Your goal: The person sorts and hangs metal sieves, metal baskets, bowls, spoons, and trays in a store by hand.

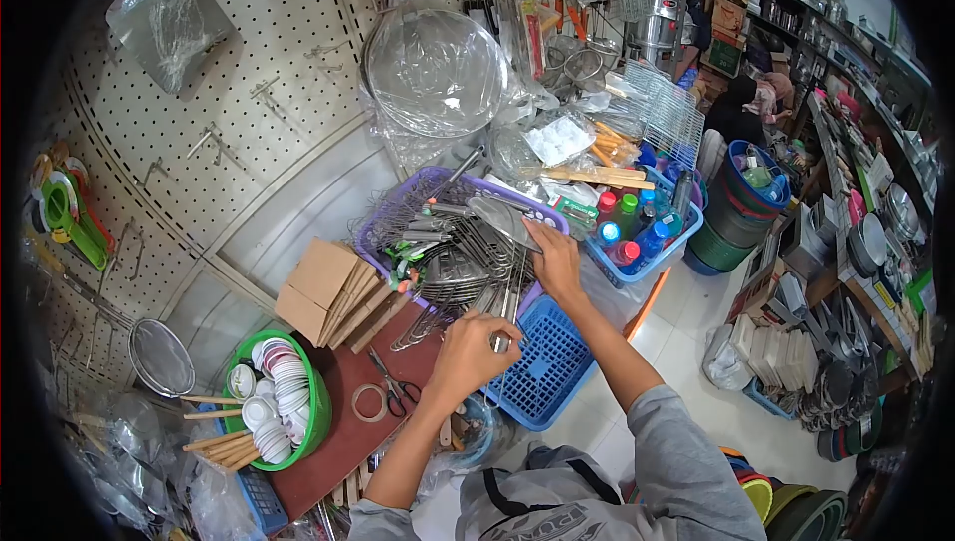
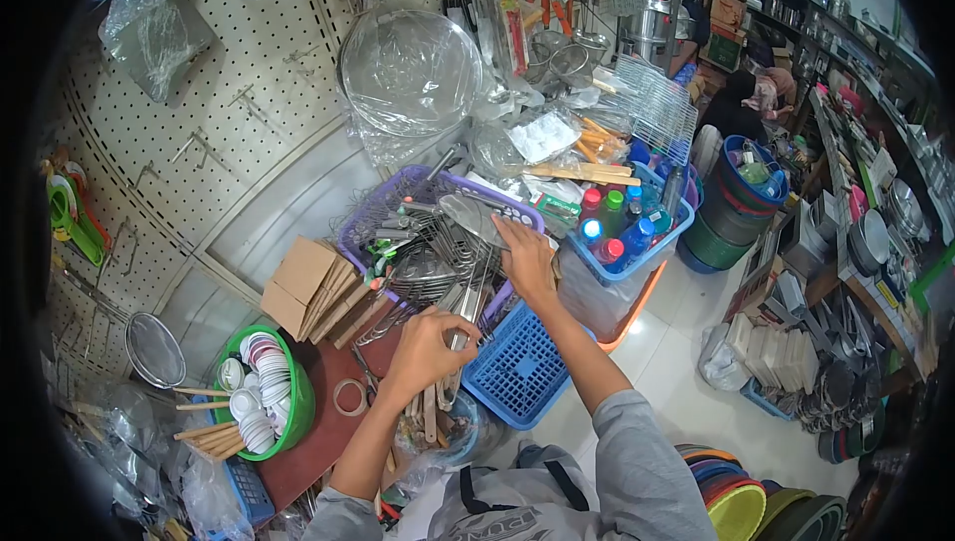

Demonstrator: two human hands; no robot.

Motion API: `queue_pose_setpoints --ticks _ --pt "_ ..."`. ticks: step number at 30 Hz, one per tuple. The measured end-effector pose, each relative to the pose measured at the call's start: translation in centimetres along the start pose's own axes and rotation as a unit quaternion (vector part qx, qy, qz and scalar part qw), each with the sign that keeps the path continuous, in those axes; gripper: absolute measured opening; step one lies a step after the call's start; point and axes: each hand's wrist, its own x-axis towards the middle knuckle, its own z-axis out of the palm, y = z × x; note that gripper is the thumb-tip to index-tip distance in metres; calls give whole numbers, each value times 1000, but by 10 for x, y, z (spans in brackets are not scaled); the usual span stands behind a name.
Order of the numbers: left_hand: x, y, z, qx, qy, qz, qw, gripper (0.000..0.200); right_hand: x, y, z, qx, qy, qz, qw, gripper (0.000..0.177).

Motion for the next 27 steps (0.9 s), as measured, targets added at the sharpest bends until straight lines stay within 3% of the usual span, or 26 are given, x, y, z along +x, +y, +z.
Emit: queue_pose_setpoints --ticks 3,8,9,11,15,18,19,22,23,26,27 --pt "-5 13 -9 -39 -29 -10 999 23 -2 -5 -11 -15 106 -27 994 71" --pt "-10 23 -38 -116 -110 -81 984 17 2 -9 -48 15 130 -46 990 59" --pt "-11 20 -42 -161 -105 -56 980 17 4 -9 -61 15 123 -57 991 56" --pt "-14 13 -50 -250 -92 -6 964 17 9 -6 -87 18 89 -94 991 52" --pt "-24 18 -82 -343 -129 -141 920 24 26 -14 -136 8 5 -122 993 42" --pt "-29 -2 -79 -447 -76 -57 889 28 43 -32 -171 -50 -70 -155 984 37" --pt "-30 -6 -82 -443 -68 -22 894 39 52 -37 -181 -69 -87 -182 977 37" --pt "-32 -14 -84 -584 -5 5 812 49 75 -70 -210 -89 -180 -202 959 29" --pt "-31 -31 -83 -579 4 37 815 58 82 -87 -220 -102 -216 -197 951 27" --pt "-37 -22 -94 -657 117 28 745 64 99 -116 -223 -96 -309 -191 927 26" --pt "-37 -26 -100 -652 134 18 746 68 104 -121 -219 -70 -333 -206 917 26"
